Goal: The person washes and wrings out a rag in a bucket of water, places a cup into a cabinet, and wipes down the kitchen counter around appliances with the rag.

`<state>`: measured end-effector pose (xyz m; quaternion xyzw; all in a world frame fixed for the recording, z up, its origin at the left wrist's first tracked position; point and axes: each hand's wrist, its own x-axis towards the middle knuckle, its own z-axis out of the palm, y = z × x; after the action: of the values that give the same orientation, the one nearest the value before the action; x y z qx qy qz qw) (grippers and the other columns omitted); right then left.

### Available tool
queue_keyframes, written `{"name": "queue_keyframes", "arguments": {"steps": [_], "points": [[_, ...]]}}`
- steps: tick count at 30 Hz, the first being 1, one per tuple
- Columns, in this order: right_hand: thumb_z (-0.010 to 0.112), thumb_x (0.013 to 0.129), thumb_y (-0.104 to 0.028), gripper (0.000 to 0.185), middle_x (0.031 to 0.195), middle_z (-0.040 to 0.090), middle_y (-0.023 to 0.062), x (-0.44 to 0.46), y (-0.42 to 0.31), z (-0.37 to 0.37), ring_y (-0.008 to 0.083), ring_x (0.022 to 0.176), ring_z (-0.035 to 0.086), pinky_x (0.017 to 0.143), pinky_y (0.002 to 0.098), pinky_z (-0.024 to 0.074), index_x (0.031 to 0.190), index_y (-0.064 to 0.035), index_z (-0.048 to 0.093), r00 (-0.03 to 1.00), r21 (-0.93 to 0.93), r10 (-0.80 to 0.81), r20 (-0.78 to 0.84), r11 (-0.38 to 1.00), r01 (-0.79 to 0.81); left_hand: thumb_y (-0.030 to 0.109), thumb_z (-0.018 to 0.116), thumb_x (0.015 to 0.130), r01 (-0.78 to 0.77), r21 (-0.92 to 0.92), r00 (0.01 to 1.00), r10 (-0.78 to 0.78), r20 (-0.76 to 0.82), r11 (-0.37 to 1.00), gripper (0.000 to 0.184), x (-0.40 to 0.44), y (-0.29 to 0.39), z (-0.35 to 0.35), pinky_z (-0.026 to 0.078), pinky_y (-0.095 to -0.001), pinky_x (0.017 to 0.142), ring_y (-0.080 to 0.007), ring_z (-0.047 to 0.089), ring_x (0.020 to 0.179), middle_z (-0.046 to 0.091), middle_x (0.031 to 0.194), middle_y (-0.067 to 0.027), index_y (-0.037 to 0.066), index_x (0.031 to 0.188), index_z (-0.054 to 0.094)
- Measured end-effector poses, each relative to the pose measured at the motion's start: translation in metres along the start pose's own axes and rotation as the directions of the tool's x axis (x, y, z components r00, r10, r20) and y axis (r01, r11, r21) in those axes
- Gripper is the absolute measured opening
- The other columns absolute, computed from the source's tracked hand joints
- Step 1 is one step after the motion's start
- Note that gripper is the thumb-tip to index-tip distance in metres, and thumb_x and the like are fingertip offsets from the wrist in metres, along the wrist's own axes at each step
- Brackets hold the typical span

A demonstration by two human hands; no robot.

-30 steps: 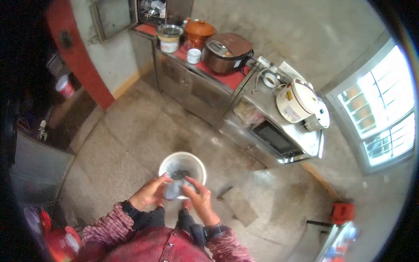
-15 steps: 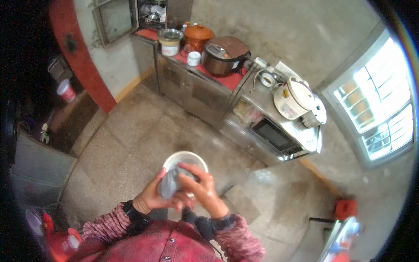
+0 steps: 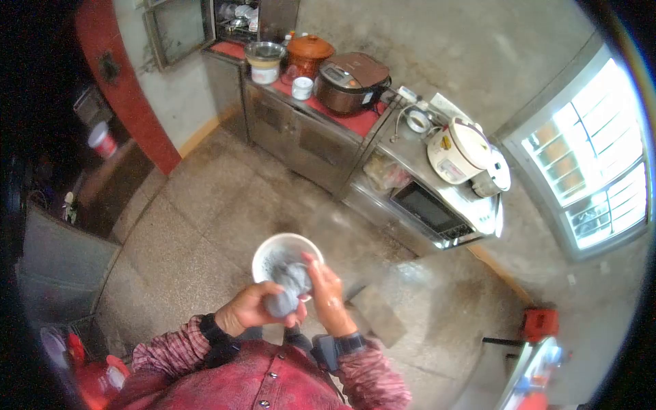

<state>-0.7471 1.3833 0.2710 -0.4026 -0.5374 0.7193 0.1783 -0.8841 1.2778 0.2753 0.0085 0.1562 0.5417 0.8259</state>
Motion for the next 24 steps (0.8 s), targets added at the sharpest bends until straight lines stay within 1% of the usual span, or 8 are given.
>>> {"name": "queue_keyframes", "arguments": {"steps": [1, 4, 10, 12, 16, 19, 22, 24], "points": [[0.038, 0.094, -0.04, 0.049, 0.101, 0.061, 0.0096, -0.001, 0.004, -0.002, 0.011, 0.083, 0.057, 0.063, 0.0199, 0.0467, 0.124, -0.0021, 0.047, 1.0, 0.0, 0.0, 0.0, 1.0, 0.0, 0.024, 0.058, 0.079, 0.0, 0.001, 1.0, 0.0, 0.0, 1.0, 0.05, 0.002, -0.002, -0.003, 0.049, -0.0392, 0.07, -0.0345, 0.057, 0.086, 0.056, 0.097, -0.0221, -0.006, 0.116, 0.042], [0.034, 0.093, -0.045, 0.057, 0.103, 0.06, 0.0134, -0.004, 0.004, -0.002, 0.0182, 0.092, 0.058, 0.078, 0.0274, 0.0486, 0.128, 0.0, 0.04, 0.99, 0.162, 0.001, 0.142, 0.987, -0.025, 0.021, 0.059, 0.079, 0.068, -0.027, 0.998, -0.067, 0.019, 0.997, 0.048, 0.006, -0.007, -0.007, 0.049, -0.0391, 0.066, -0.034, 0.057, 0.085, 0.055, 0.099, -0.018, -0.002, 0.117, 0.042], [0.048, 0.09, -0.037, 0.053, 0.107, 0.058, 0.0159, -0.008, -0.04, 0.015, 0.0203, 0.095, 0.058, 0.08, 0.0288, 0.0492, 0.129, -0.0016, 0.039, 0.972, 0.226, -0.111, 0.208, 0.972, 0.062, 0.022, 0.064, 0.077, -0.001, 0.002, 1.0, 0.001, -0.021, 1.0, 0.047, 0.002, -0.009, 0.011, 0.047, -0.0343, 0.061, -0.0303, 0.058, 0.08, 0.056, 0.098, -0.0163, 0.0, 0.115, 0.045], [0.051, 0.089, -0.034, 0.053, 0.106, 0.058, 0.0156, -0.005, -0.047, 0.016, 0.02, 0.095, 0.058, 0.08, 0.0289, 0.0493, 0.129, -0.0017, 0.039, 0.964, 0.213, -0.123, 0.234, 0.974, 0.073, 0.028, 0.065, 0.077, -0.066, 0.131, 0.998, 0.065, 0.007, 0.989, 0.047, 0.0, -0.006, 0.018, 0.046, -0.0297, 0.059, -0.0256, 0.058, 0.077, 0.058, 0.095, -0.0152, 0.0, 0.111, 0.049], [0.053, 0.088, -0.024, 0.048, 0.103, 0.06, 0.0138, -0.002, -0.061, 0.028, 0.0186, 0.091, 0.059, 0.08, 0.029, 0.0493, 0.129, -0.0018, 0.041, 0.941, 0.256, -0.172, 0.292, 0.962, 0.096, 0.032, 0.064, 0.077, -0.03, 0.232, 0.997, 0.014, 0.074, 0.972, 0.045, -0.006, 0.0, 0.012, 0.045, -0.0261, 0.057, -0.0214, 0.059, 0.077, 0.06, 0.091, -0.0139, -0.001, 0.106, 0.053], [0.054, 0.087, -0.016, 0.041, 0.099, 0.061, 0.0117, 0.001, -0.066, 0.032, 0.0175, 0.089, 0.059, 0.079, 0.0292, 0.0494, 0.124, -0.0012, 0.047, 0.948, 0.207, -0.067, 0.312, 0.978, 0.002, 0.034, 0.062, 0.077, -0.063, 0.312, 0.998, 0.059, 0.025, 0.948, 0.043, -0.011, 0.002, 0.012, 0.045, -0.0248, 0.057, -0.019, 0.06, 0.076, 0.061, 0.088, -0.0138, -0.001, 0.101, 0.056], [0.056, 0.086, -0.013, 0.033, 0.093, 0.062, 0.0093, 0.011, -0.047, 0.032, 0.0155, 0.086, 0.059, 0.077, 0.0277, 0.0489, 0.116, -0.0002, 0.054, 0.951, 0.117, -0.098, 0.293, 0.991, 0.066, 0.03, 0.062, 0.077, -0.033, 0.358, 0.996, 0.06, -0.063, 0.933, 0.04, -0.012, 0.002, 0.003, 0.045, -0.0249, 0.059, -0.019, 0.06, 0.076, 0.062, 0.087, -0.0132, -0.002, 0.1, 0.056], [0.058, 0.085, -0.013, 0.029, 0.09, 0.063, 0.0084, 0.015, -0.037, 0.031, 0.0144, 0.086, 0.059, 0.076, 0.0262, 0.0482, 0.11, 0.0002, 0.057, 0.953, 0.074, -0.094, 0.289, 0.994, 0.075, 0.019, 0.065, 0.077, 0.039, 0.412, 0.976, 0.053, -0.209, 0.91, 0.024, -0.004, -0.003, -0.013, 0.039, -0.0224, 0.044, -0.0129, 0.055, 0.06, 0.06, 0.074, -0.0087, 0.004, 0.093, 0.056]]}}
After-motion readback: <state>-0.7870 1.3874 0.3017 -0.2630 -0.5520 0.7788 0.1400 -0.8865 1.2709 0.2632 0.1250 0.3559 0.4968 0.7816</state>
